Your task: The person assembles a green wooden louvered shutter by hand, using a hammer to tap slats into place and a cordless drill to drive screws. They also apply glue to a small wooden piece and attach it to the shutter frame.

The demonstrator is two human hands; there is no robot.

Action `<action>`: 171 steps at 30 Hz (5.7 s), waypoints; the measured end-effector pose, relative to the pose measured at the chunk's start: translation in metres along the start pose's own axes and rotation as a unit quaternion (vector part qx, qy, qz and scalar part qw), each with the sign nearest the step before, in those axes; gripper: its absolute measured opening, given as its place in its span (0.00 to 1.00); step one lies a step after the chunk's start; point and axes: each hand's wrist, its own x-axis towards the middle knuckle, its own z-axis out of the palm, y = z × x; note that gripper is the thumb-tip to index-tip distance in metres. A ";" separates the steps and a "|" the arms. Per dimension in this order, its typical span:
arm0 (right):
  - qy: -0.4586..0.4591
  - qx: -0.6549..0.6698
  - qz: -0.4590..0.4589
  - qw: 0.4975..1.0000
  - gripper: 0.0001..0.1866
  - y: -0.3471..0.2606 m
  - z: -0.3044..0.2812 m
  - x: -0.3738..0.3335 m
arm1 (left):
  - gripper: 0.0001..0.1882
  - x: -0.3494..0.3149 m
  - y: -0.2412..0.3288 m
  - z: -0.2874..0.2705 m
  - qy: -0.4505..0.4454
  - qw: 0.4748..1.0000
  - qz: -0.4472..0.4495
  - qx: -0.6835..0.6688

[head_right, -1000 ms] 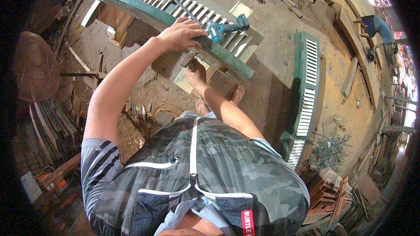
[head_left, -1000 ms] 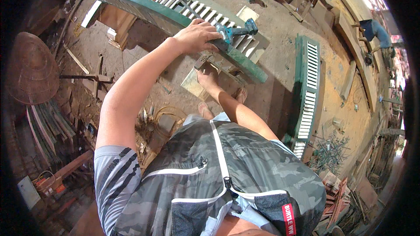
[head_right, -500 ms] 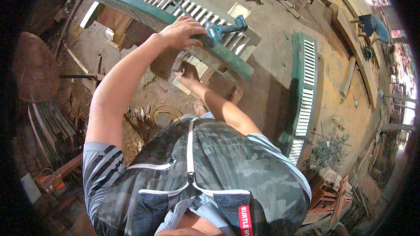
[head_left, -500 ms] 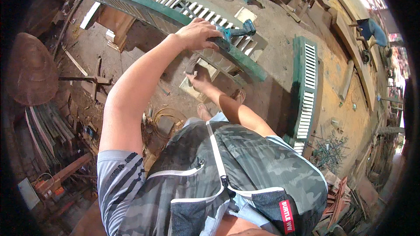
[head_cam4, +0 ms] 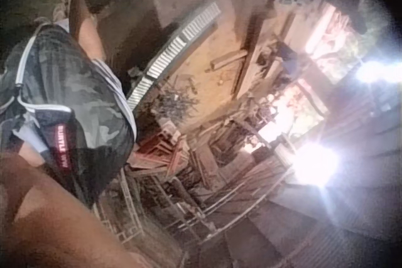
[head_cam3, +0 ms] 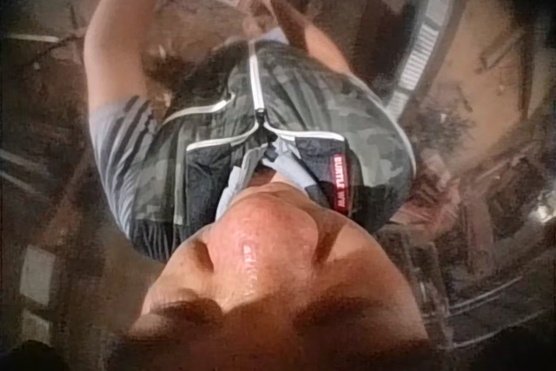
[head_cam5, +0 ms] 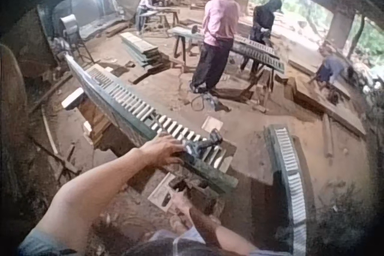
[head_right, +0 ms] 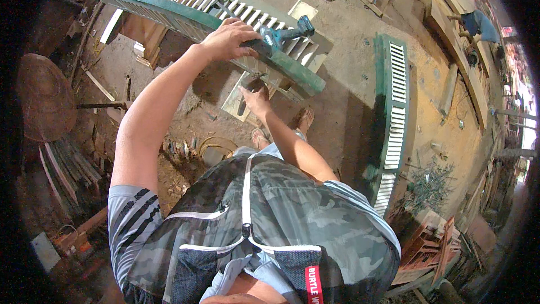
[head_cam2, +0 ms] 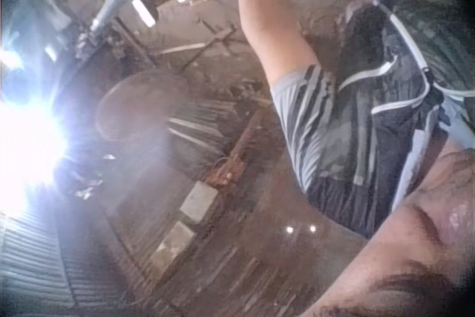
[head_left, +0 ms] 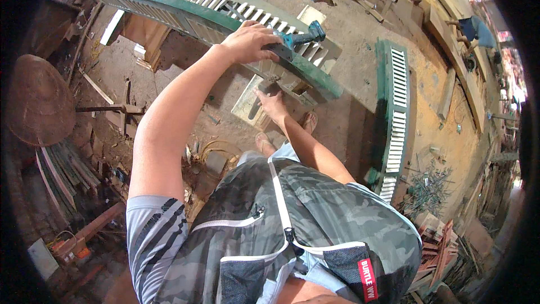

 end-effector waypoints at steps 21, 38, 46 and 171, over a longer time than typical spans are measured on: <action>0.253 -0.086 -0.151 0.952 0.27 -0.027 0.016 0.012 | 0.31 0.006 0.001 -0.004 -0.024 1.000 0.000 0.003; 0.148 -0.174 -0.028 0.973 0.36 -0.038 0.001 0.002 | 0.34 0.005 0.001 -0.005 -0.009 1.000 0.016 -0.017; 0.173 -0.208 -0.088 0.959 0.39 -0.014 -0.003 0.008 | 0.39 -0.002 0.002 -0.009 -0.003 1.000 0.015 0.013; 0.056 -0.461 -0.227 0.856 0.14 0.000 -0.342 0.094 | 0.28 0.147 -0.041 0.018 -0.108 0.984 -0.137 -0.045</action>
